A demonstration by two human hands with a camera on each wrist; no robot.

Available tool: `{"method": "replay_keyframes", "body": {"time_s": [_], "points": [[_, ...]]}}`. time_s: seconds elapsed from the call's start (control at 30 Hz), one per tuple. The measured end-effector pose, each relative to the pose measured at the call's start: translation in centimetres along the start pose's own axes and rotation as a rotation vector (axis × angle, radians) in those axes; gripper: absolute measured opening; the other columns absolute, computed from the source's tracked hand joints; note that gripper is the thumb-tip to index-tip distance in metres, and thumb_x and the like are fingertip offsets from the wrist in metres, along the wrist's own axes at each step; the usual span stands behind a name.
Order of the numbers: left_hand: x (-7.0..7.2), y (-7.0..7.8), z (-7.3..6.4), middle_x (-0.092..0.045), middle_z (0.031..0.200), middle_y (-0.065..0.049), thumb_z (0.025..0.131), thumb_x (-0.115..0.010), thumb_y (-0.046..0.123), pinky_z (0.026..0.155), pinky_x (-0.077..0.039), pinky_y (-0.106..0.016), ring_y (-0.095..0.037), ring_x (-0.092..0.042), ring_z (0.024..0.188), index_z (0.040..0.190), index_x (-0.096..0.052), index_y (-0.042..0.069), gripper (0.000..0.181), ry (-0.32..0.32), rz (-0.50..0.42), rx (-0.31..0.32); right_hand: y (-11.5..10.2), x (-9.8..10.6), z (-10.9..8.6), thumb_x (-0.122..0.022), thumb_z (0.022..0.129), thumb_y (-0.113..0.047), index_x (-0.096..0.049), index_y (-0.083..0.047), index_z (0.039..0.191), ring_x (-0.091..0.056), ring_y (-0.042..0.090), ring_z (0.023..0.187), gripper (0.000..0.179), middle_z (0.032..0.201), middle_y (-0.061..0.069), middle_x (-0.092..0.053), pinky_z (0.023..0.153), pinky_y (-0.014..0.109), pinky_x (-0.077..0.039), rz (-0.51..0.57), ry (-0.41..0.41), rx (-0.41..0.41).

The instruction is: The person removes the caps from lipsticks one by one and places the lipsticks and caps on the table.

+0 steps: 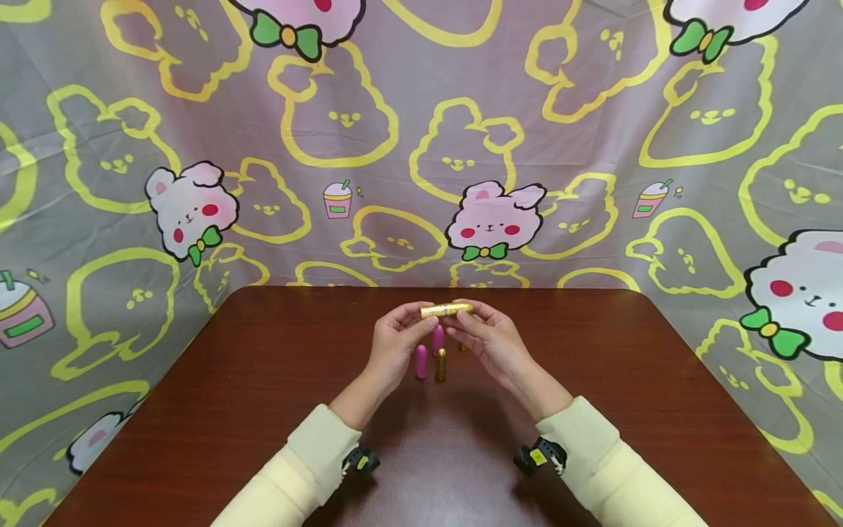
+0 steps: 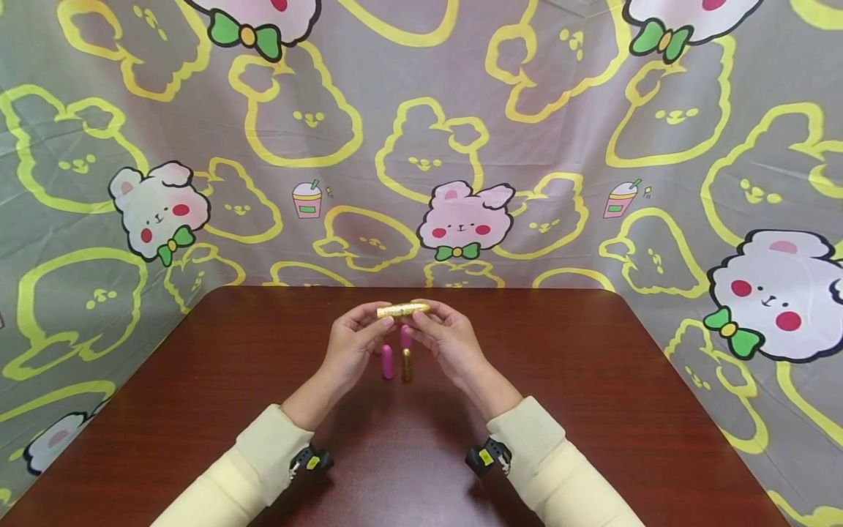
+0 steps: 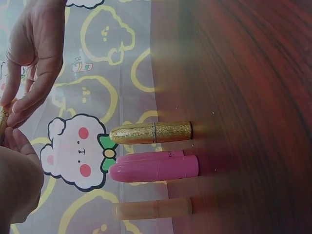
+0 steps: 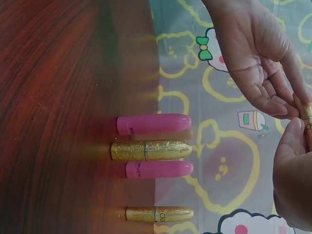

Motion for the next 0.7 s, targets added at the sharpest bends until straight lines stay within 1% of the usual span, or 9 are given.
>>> {"method": "replay_keyframes", "body": {"time_s": [0.3,0.5,0.7], "points": [[0.1,0.13,-0.09,-0.069,0.086,-0.003,0.084,-0.068,-0.008,0.074,-0.053,-0.024,-0.013,-0.065,0.08,0.108,-0.062,-0.015,0.026,0.007,0.027,0.004,0.13,0.0,0.07,-0.057,0.097,-0.006,-0.058,0.001,0.118,-0.068,0.019,0.097,0.021,0.106,0.009,-0.069,0.089,0.033,-0.051,-0.009,0.005,0.008],[0.23,-0.1,-0.22,-0.07,0.087,-0.002,0.084,-0.069,-0.008,0.074,-0.052,-0.023,-0.012,-0.064,0.079,0.109,-0.062,-0.015,0.027,0.019,0.036,0.004,0.41,-0.02,0.12,-0.058,0.097,-0.006,-0.058,0.002,0.118,-0.069,0.019,0.096,0.023,0.106,0.009,-0.07,0.087,0.032,-0.052,-0.033,0.063,0.009],[0.28,-0.22,-0.25,-0.071,0.09,-0.002,0.084,-0.069,-0.007,0.077,-0.052,-0.024,-0.013,-0.065,0.083,0.11,-0.061,-0.016,0.028,0.033,0.028,0.008,0.46,-0.3,0.04,-0.061,0.095,-0.007,-0.057,0.005,0.122,-0.069,0.019,0.095,0.029,0.107,0.009,-0.07,0.087,0.032,-0.052,-0.095,0.118,0.036]]}}
Point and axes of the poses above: each hand's wrist, its own z-axis towards the middle knuckle, its own x-axis out of the back of the hand, y = z × x, the point moved 3 cm from there along z, towards the middle knuckle
